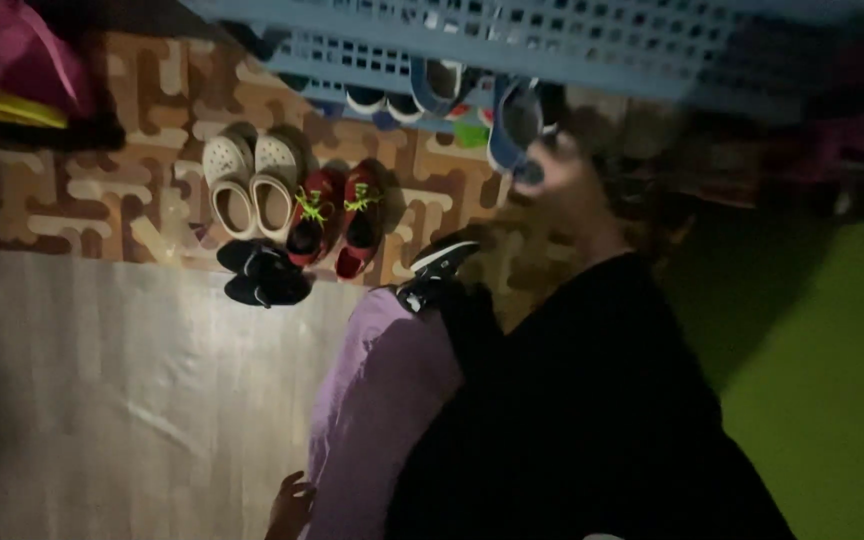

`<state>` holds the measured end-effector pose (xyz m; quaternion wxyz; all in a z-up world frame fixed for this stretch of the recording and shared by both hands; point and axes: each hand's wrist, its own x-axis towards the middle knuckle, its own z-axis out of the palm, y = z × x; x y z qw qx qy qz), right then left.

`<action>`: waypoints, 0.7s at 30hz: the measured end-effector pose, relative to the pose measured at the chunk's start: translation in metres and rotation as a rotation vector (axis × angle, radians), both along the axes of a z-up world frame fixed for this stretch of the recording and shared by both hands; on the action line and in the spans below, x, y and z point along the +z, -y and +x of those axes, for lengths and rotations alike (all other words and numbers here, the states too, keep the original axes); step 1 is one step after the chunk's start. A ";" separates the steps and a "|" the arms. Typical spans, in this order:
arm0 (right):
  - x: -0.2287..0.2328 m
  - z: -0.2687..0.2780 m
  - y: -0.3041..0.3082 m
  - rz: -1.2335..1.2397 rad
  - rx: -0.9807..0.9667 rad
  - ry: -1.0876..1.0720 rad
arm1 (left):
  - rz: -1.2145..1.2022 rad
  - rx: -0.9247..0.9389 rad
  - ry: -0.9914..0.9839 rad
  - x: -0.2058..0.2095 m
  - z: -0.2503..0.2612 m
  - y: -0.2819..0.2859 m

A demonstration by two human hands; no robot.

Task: The person sits on the floor and uses a small brush to clean a dark blue sneaker, then switches to a beige clog-style shoe. They scrub the uppers, soles, and edges of each shoe with the brush, rotating the shoes to reach different areas.

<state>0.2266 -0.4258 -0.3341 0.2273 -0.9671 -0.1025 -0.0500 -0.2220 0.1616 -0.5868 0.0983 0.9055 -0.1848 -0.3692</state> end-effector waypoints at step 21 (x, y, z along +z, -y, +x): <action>0.017 0.055 -0.020 -0.400 -0.241 0.057 | -0.855 1.653 -0.699 -0.011 -0.020 0.005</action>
